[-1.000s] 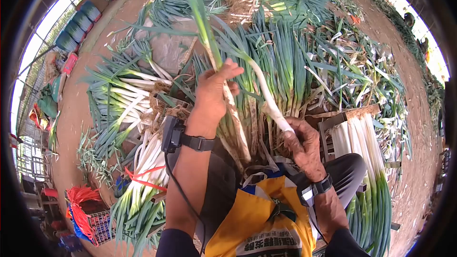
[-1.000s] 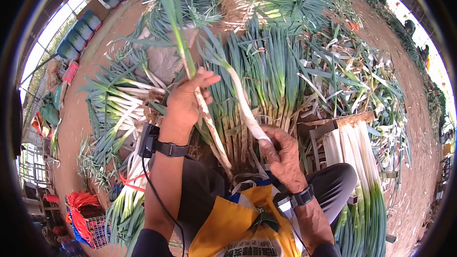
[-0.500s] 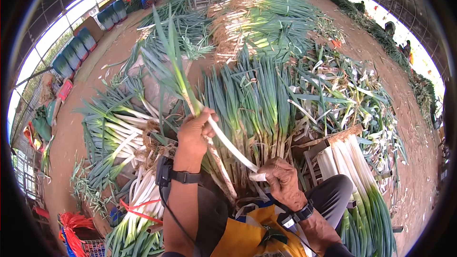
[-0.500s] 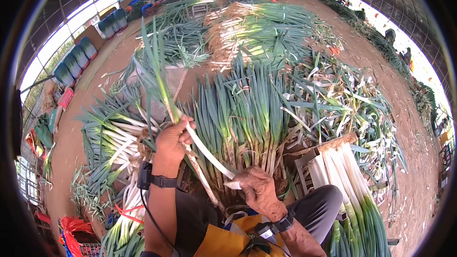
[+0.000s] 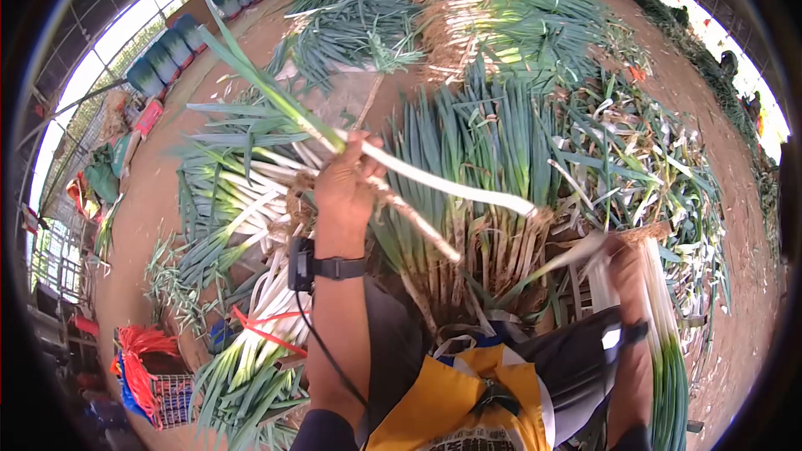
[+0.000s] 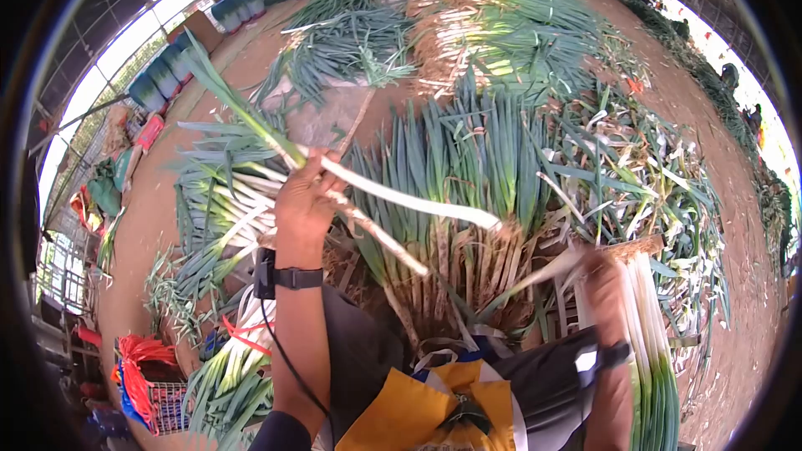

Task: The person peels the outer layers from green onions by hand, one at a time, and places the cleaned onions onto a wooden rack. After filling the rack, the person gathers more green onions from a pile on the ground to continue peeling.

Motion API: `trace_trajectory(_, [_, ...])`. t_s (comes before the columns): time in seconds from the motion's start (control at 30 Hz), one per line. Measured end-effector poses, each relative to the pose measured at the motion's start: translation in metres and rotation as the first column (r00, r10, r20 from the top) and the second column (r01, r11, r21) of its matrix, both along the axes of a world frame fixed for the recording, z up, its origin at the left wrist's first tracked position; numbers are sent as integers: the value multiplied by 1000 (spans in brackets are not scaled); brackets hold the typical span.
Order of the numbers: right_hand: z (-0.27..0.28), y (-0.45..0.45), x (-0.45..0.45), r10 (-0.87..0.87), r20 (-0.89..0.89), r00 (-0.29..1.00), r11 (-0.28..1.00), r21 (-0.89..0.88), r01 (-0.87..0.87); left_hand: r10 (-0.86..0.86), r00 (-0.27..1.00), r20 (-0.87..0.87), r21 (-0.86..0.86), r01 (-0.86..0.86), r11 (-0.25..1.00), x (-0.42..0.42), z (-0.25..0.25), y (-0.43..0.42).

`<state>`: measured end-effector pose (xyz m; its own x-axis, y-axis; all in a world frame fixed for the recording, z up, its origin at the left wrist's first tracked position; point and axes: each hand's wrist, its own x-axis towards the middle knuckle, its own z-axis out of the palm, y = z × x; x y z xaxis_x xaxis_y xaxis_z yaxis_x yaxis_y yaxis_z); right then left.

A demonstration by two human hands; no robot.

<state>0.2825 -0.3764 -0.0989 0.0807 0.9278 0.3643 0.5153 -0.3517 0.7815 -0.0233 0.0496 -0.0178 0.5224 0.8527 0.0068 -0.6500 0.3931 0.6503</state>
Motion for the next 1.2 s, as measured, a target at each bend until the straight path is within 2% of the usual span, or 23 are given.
trace_trajectory(0.03, [26, 4, 49, 58, -346, 936, 893, 437, 106, -33, 999, 25, 16, 32, 999, 4, 2, -5])
trace_trajectory(0.07, [52, 7, 98, 273, -452, 849, 635, 748, 194, -42, 997, 59, -8, 43, 999, 7, 1, -8])
trace_trajectory(0.1, [94, 2, 109, 82, -492, 867, 559, 743, 369, -49, 994, 98, -30, 53, 998, 11, 1, -9])
trace_trajectory(0.17, [148, 39, 56, 402, -454, 795, 365, 876, 316, -83, 990, 115, -2, 84, 996, 17, -8, -8])
trace_trajectory(0.23, [154, 71, -16, 689, -625, 368, 473, 772, 424, -114, 990, 83, 17, 113, 993, 22, -1, -22])
trace_trajectory(0.27, [141, 87, -51, 744, -668, 5, 622, 695, 359, -121, 990, 79, 12, 120, 993, 26, 1, -27])
trace_trajectory(0.3, [136, 105, -96, 589, -785, -193, 788, 503, 356, -129, 989, 76, 7, 129, 992, 30, 3, -32])
trace_trajectory(0.33, [128, 126, -125, 549, -836, -10, 833, 546, 89, -139, 988, 71, 3, 139, 990, 35, 3, -37])
trace_trajectory(0.37, [116, 147, -146, 583, -805, 113, 811, 585, -16, -150, 986, 68, 10, 150, 989, 39, 2, -42])
trace_trajectory(0.43, [102, 177, -174, 613, -782, 108, 787, 617, 6, -171, 984, 58, 26, 169, 985, 43, 0, -51])
trace_trajectory(0.53, [85, 219, -189, 678, -735, 4, 734, 676, 64, -168, 983, 74, 24, 167, 986, 48, -9, -61])
trace_trajectory(0.63, [64, 237, -184, 732, -635, -247, 677, 718, 161, -177, 981, 78, 39, 175, 984, 47, -8, -61])
trace_trajectory(0.67, [59, 235, -183, 740, -607, -290, 665, 725, 180, -137, 988, 65, 39, 135, 990, 45, -9, -60])
trace_trajectory(0.7, [50, 231, -183, 684, -583, -439, 722, 630, 288, -135, 986, 95, 64, 129, 990, 44, -6, -58])
trace_trajectory(0.8, [43, 209, -177, 601, -439, -668, 774, 530, 347, -155, 971, 180, 66, 145, 987, 31, 7, -43])
trace_trajectory(0.87, [47, 193, -171, 498, -482, -721, 853, 422, 307, -155, 961, 229, 62, 144, 988, 21, 12, -33])
trace_trajectory(0.93, [58, 184, -170, 410, -512, -755, 906, 326, 271, -94, 979, 179, 59, 85, 995, 19, 7, -28])
trace_trajectory(1.03, [69, 189, -179, 433, -527, -732, 893, 364, 266, -93, 986, 137, 75, 84, 994, 21, 1, -31])
trace_trajectory(1.17, [94, 218, -180, 374, -534, -758, 923, 291, 251, -178, 980, 84, 144, 165, 976, 31, 3, -47])
trace_trajectory(1.2, [89, 230, -179, 424, -486, -764, 899, 324, 294, -198, 978, 70, 163, 185, 969, 33, 6, -51])
